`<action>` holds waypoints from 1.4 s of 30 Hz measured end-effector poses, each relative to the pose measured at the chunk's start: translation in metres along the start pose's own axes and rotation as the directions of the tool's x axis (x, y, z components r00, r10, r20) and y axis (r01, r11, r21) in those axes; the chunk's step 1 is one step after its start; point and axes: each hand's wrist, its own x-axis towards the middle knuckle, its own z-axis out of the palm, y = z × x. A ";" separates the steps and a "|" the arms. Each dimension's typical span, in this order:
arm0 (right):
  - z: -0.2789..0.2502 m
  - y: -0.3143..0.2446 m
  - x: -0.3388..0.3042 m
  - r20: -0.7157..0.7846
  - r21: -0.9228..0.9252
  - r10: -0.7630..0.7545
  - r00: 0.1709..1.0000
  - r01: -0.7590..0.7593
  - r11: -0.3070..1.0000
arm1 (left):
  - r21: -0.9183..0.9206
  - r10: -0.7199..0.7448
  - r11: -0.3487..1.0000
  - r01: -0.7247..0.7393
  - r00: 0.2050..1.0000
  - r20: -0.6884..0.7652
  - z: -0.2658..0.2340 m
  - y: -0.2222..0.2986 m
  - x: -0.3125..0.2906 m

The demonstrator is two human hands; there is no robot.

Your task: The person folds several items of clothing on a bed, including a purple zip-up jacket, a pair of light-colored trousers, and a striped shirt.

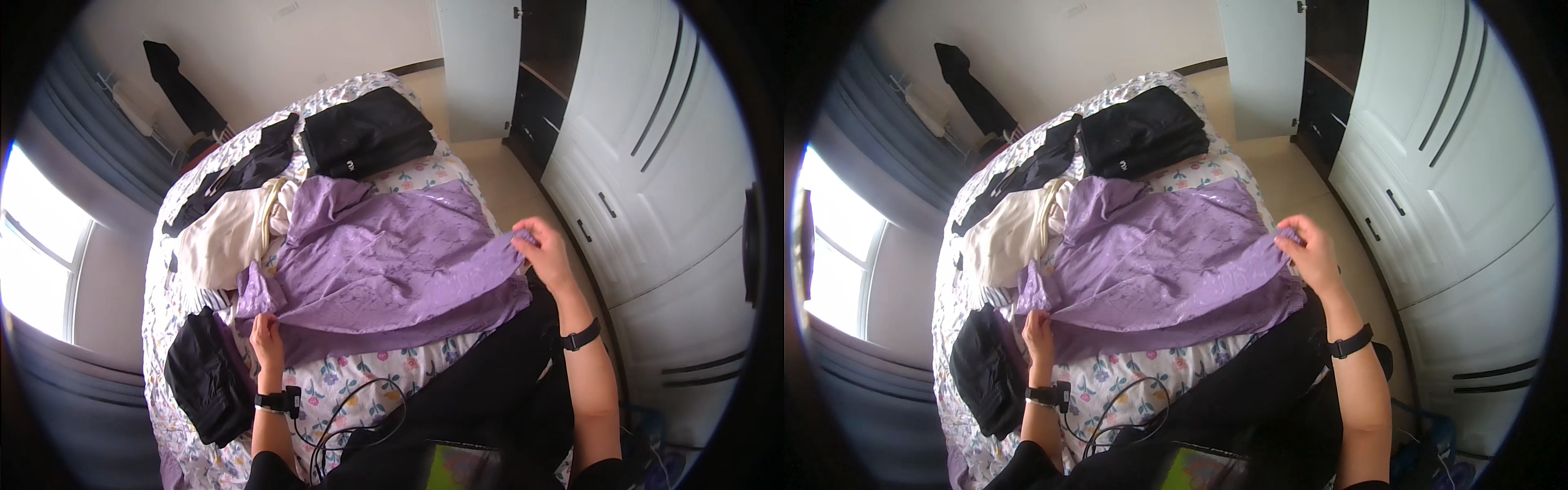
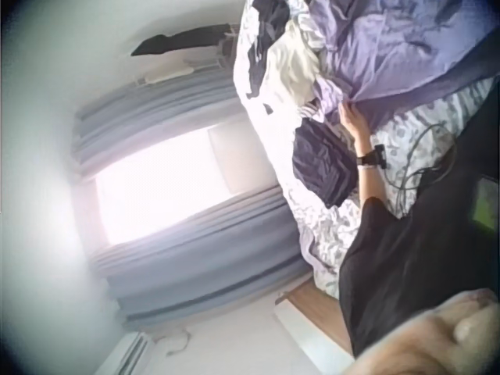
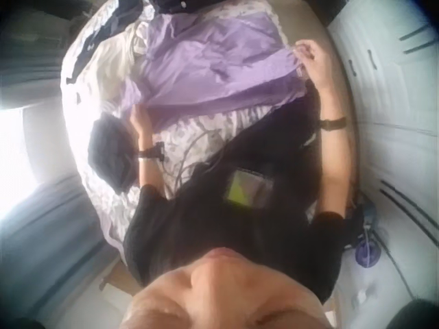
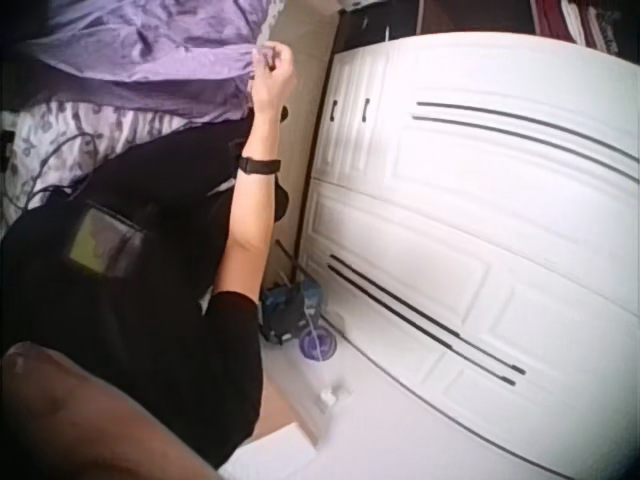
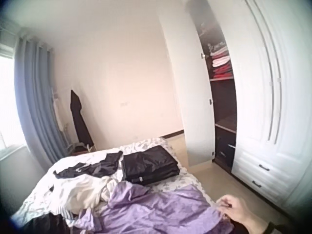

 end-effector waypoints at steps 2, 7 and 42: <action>0.006 -0.018 0.001 -0.052 0.189 0.043 0.998 -0.033 0.981 | 0.014 -0.018 1.000 0.019 0.999 -0.027 -0.002 -0.010 -0.004; -0.003 0.045 -0.013 0.039 -0.041 0.139 0.990 -0.138 0.990 | -0.105 -0.084 0.989 0.107 0.975 0.208 -0.003 -0.035 -0.024; -0.002 0.079 -0.023 -0.019 -0.050 0.230 0.973 -0.231 0.972 | 0.256 0.200 0.924 -0.282 0.932 0.304 0.030 0.031 -0.019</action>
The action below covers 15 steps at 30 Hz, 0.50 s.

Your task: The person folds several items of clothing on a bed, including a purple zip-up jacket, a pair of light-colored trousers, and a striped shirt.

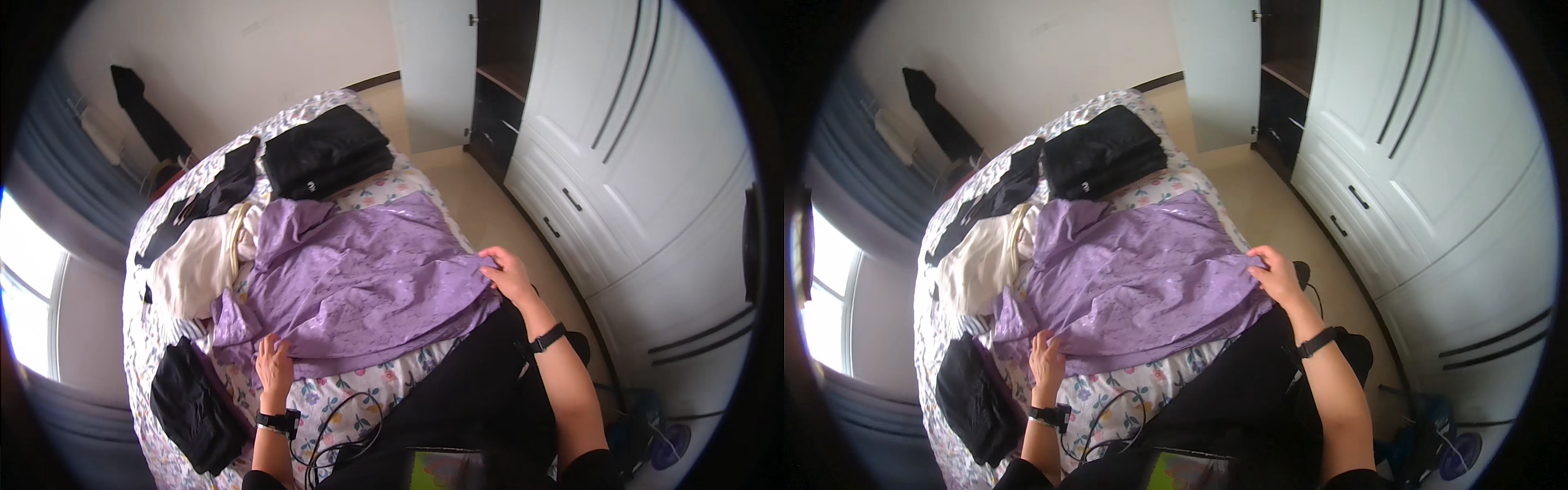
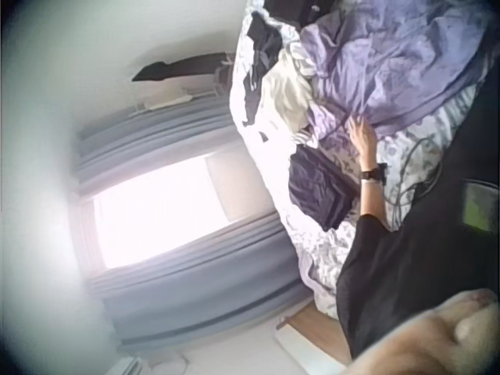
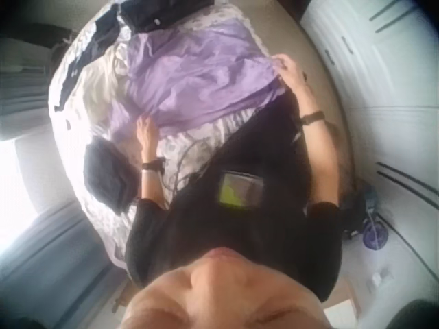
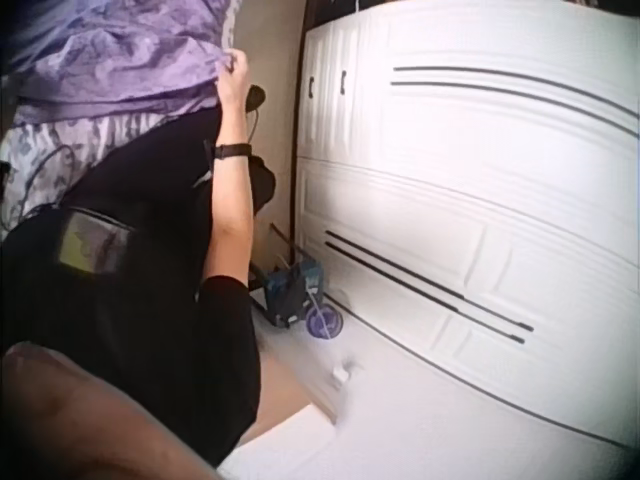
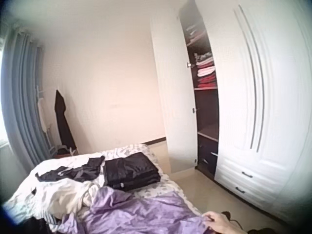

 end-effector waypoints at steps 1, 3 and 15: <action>0.003 -0.010 0.001 0.001 0.009 -0.022 1.000 0.022 1.000 | -0.037 -0.023 0.999 0.023 1.000 0.000 0.005 -0.008 -0.003; 0.006 -0.027 0.004 0.031 0.019 -0.013 0.999 0.012 1.000 | -0.148 -0.061 0.987 0.054 0.997 -0.040 0.009 -0.010 -0.002; -0.010 -0.021 -0.004 0.137 0.201 0.003 0.991 -0.031 0.979 | -0.159 0.067 0.982 -0.100 0.978 -0.198 -0.018 -0.023 -0.040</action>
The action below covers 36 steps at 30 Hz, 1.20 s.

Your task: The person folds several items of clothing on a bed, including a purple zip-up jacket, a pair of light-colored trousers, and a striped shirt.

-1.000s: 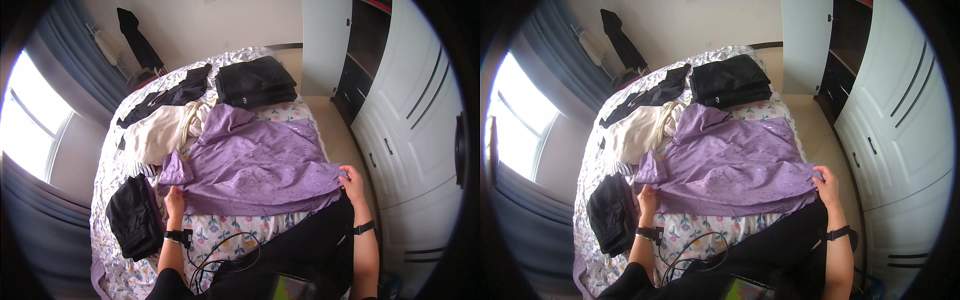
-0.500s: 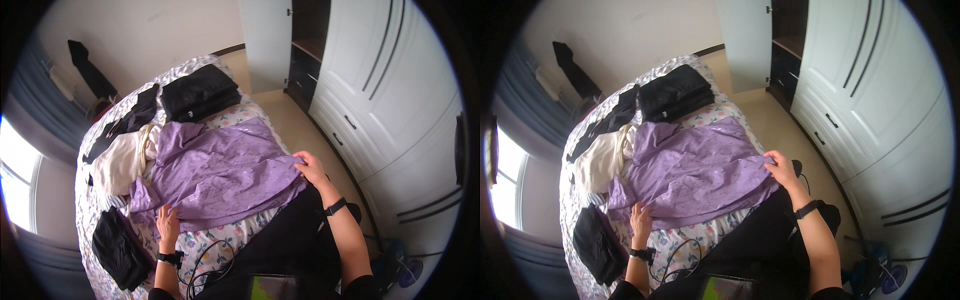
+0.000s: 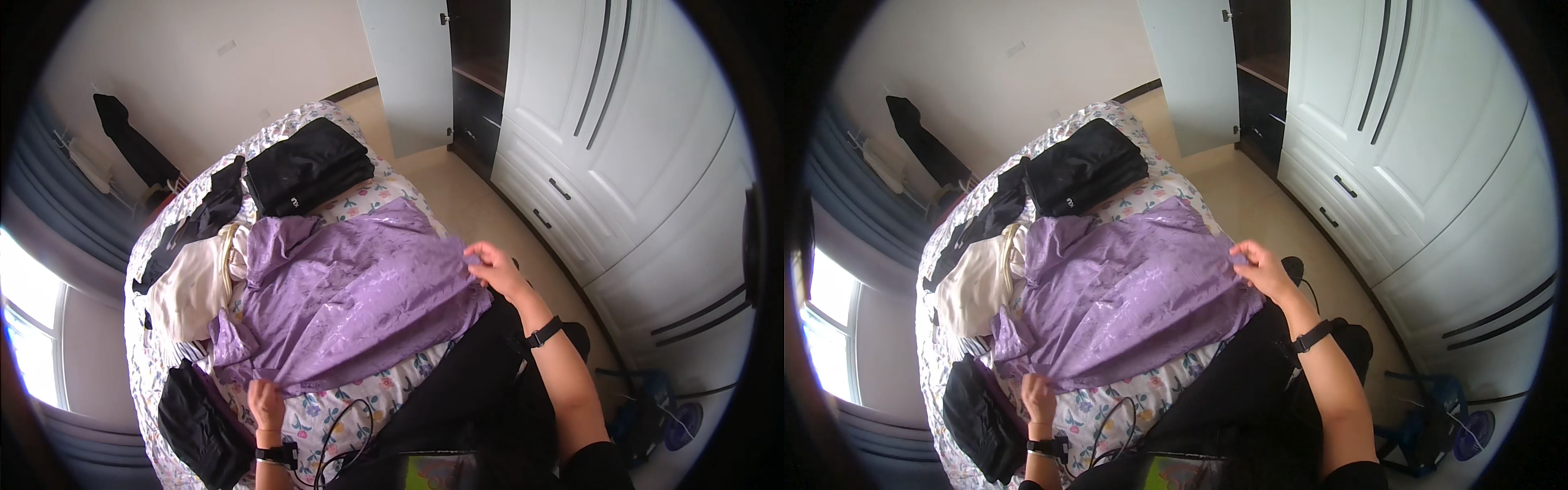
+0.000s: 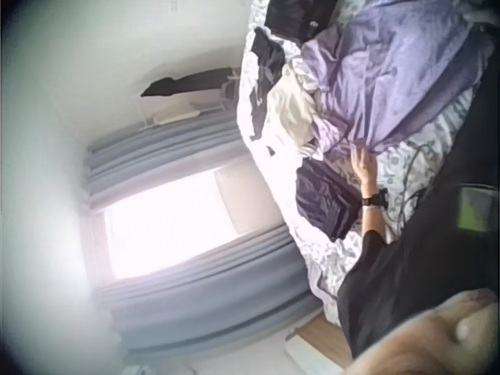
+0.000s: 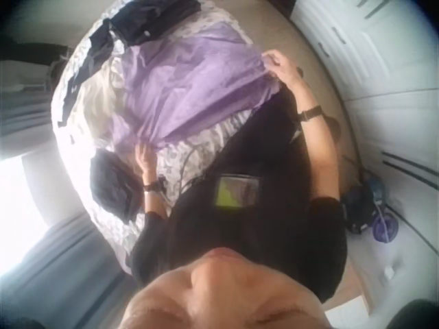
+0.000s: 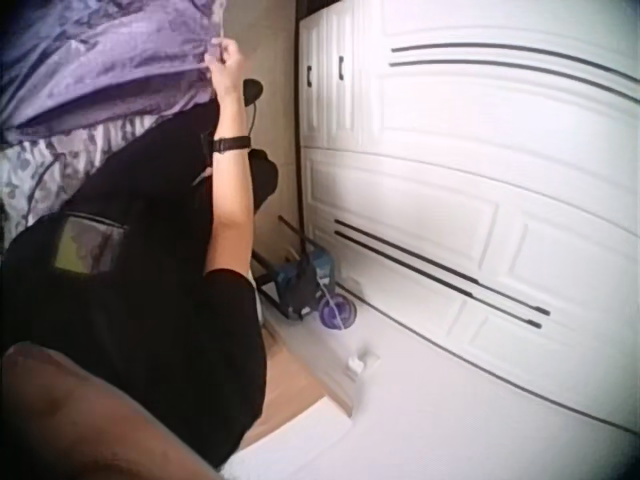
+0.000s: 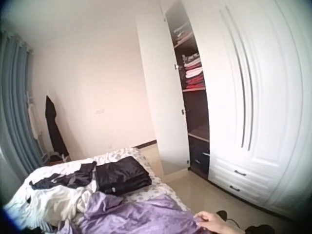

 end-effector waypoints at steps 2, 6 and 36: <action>-0.007 0.044 0.001 0.004 -0.221 0.063 0.998 -0.060 0.973 | -0.013 0.018 1.000 -0.016 0.984 0.178 0.013 0.002 -0.013; 0.003 0.057 0.002 -0.072 -0.372 0.079 0.994 -0.100 0.923 | 0.011 -0.043 0.999 0.042 0.966 0.257 0.023 0.006 -0.021; 0.036 0.023 0.104 0.362 -0.678 0.033 0.932 0.238 0.696 | -0.365 -0.086 0.871 0.330 0.832 0.547 0.090 0.006 0.158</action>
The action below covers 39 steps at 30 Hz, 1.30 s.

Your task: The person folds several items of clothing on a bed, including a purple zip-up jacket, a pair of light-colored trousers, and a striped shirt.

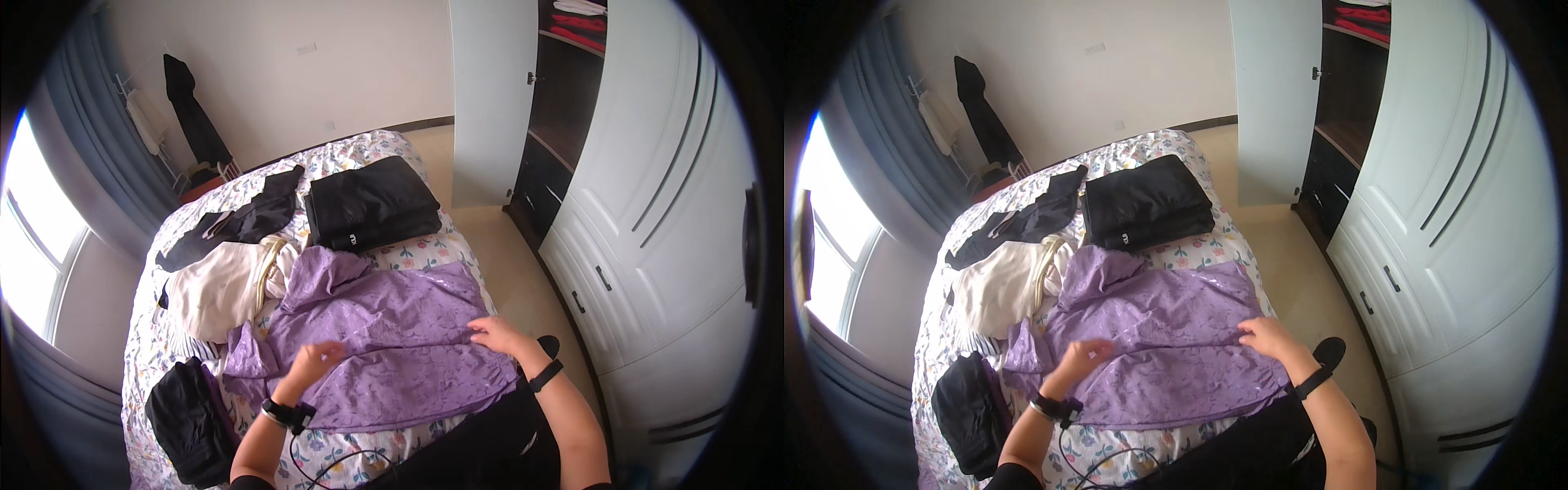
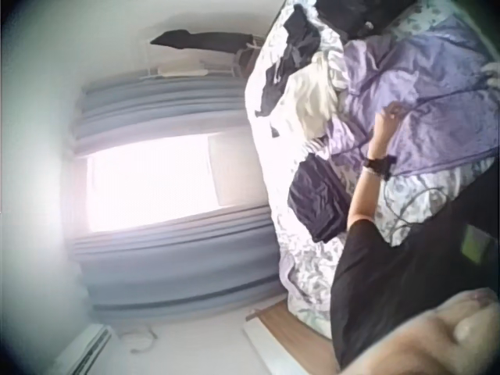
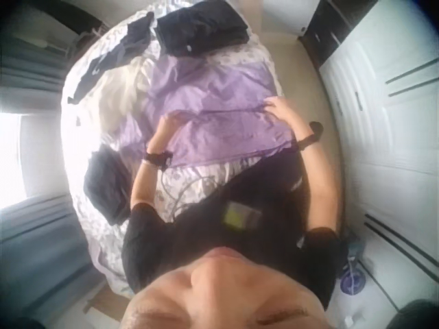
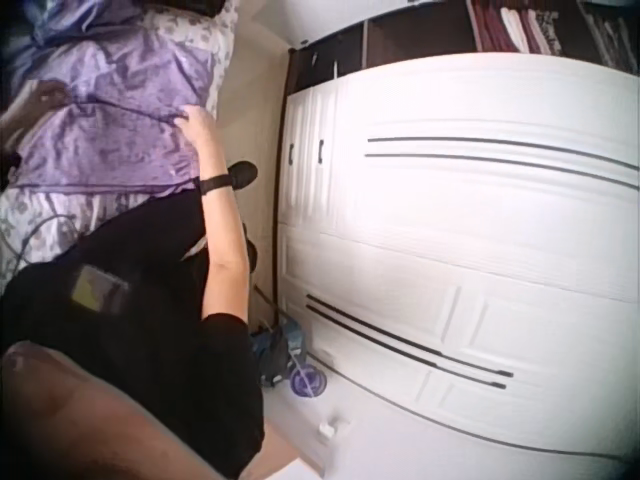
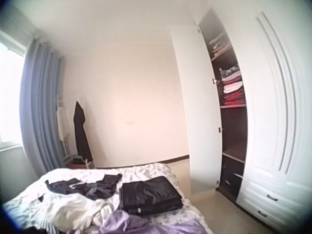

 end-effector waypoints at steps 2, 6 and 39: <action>-0.004 0.010 0.031 -0.030 0.036 0.020 0.999 -0.019 0.999 | -0.025 0.033 0.999 -0.042 0.960 -0.279 -0.019 -0.010 0.033; -0.016 -0.014 0.082 -0.175 0.032 0.041 0.984 -0.036 0.999 | 0.217 0.022 0.967 0.131 0.810 -0.586 -0.055 -0.043 0.095; -0.041 -0.004 0.099 -0.580 -0.005 -0.123 0.806 0.147 0.989 | -0.508 -0.235 0.857 -0.093 0.805 -0.544 -0.125 0.032 -0.006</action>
